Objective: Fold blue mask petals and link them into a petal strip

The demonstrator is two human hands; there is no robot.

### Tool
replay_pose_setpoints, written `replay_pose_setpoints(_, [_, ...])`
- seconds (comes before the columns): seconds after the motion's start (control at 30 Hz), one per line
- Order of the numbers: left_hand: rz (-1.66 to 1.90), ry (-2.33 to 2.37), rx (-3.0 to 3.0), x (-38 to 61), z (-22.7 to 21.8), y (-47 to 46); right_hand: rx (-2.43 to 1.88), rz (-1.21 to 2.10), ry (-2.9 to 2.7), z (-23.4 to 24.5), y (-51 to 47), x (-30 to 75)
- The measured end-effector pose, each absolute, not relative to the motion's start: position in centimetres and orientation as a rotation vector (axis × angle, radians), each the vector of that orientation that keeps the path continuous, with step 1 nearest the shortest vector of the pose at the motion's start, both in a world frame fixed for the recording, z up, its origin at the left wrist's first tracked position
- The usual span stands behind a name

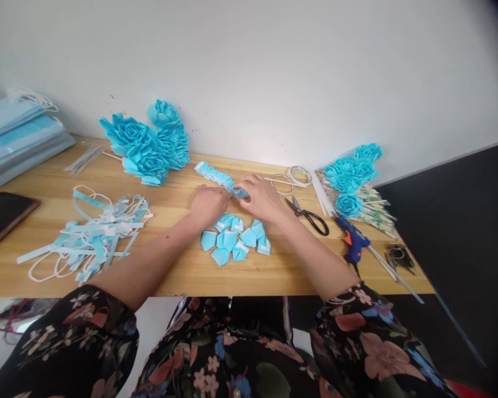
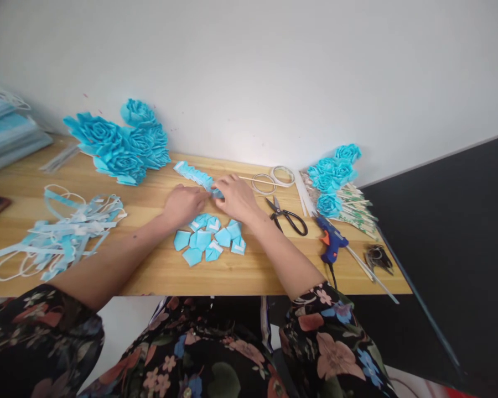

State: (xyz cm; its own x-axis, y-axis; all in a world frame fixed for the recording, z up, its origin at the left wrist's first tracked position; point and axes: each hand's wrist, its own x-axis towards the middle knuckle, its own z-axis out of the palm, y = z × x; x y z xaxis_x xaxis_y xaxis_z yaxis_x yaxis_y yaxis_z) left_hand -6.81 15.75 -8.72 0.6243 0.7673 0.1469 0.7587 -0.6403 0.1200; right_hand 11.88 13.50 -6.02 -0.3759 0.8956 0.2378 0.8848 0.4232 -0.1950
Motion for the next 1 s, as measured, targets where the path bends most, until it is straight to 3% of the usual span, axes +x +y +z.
replay_pose_setpoints(0.23, [0.492, 1.334, 2.653, -7.0, -9.1, 16.1, -1.536, -0.15, -2.475, -7.4, 13.5, 11.6])
replay_pose_setpoints(0.8, [0.265, 1.252, 2.824, -6.5, -8.9, 16.0, -1.579, -0.033, -2.165, -9.6, 13.3, 12.5])
replay_pose_setpoints(1.0, [0.227, 1.258, 2.853, -6.4, -8.6, 15.9, -1.595, 0.202, -1.964, -9.8, 13.6, 12.5])
